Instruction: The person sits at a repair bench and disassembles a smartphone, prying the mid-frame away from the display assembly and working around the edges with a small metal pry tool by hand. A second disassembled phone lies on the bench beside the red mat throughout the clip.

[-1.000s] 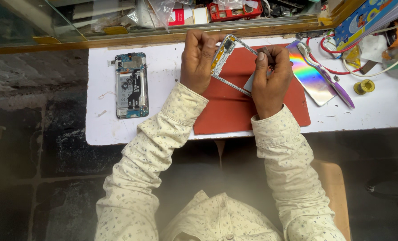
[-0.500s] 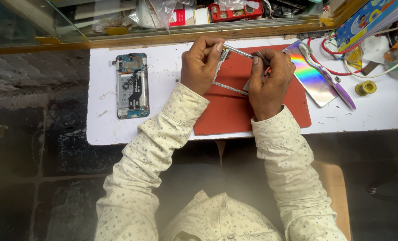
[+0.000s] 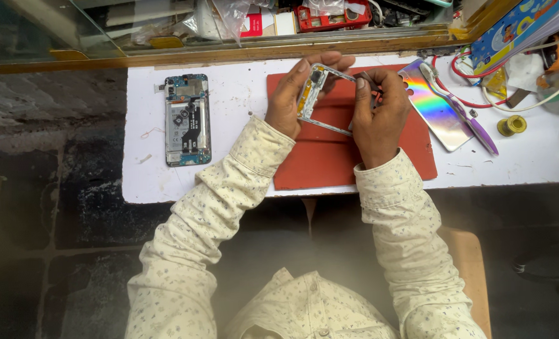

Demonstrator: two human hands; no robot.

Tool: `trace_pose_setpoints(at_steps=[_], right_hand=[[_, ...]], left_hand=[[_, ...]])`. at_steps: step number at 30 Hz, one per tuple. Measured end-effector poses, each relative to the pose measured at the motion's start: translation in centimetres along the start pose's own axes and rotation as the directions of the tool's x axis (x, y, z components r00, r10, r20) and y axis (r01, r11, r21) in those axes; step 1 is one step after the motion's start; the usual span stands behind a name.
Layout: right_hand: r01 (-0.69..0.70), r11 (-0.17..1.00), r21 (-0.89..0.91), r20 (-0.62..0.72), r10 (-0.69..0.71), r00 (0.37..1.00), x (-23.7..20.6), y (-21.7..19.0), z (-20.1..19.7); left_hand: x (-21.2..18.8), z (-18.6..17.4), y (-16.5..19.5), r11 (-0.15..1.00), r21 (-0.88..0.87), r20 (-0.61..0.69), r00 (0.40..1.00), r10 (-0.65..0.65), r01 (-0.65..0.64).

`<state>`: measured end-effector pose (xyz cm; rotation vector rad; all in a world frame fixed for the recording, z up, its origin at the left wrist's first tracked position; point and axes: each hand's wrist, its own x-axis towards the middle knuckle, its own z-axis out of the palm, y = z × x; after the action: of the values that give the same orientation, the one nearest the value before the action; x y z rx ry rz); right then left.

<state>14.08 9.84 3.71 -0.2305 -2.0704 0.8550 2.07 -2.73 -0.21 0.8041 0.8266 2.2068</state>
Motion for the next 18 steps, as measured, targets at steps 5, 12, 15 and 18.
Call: trace_pose_setpoints(at_steps=[5,12,15,18], right_hand=[[0.126,0.992,0.031,-0.077,-0.123,0.989,-0.1,-1.4,0.0],[0.224,0.975,0.013,0.000,-0.224,0.975,0.3,-2.8,0.1],[0.235,0.972,-0.011,0.012,-0.235,0.972,0.5,-2.8,0.2],[0.259,0.965,-0.037,0.006,-0.259,0.966,0.5,-2.8,0.3]], left_hand=[[0.1,0.2,-0.6,1.000,-0.013,0.050,0.999,0.001,-0.001],[0.0,1.0,-1.2,1.000,0.026,0.055,0.998,-0.003,0.001],[0.0,1.2,-1.4,1.000,0.006,0.085,0.996,0.024,-0.024],[-0.1,1.4,-1.7,1.000,-0.003,0.098,0.995,0.029,-0.029]])
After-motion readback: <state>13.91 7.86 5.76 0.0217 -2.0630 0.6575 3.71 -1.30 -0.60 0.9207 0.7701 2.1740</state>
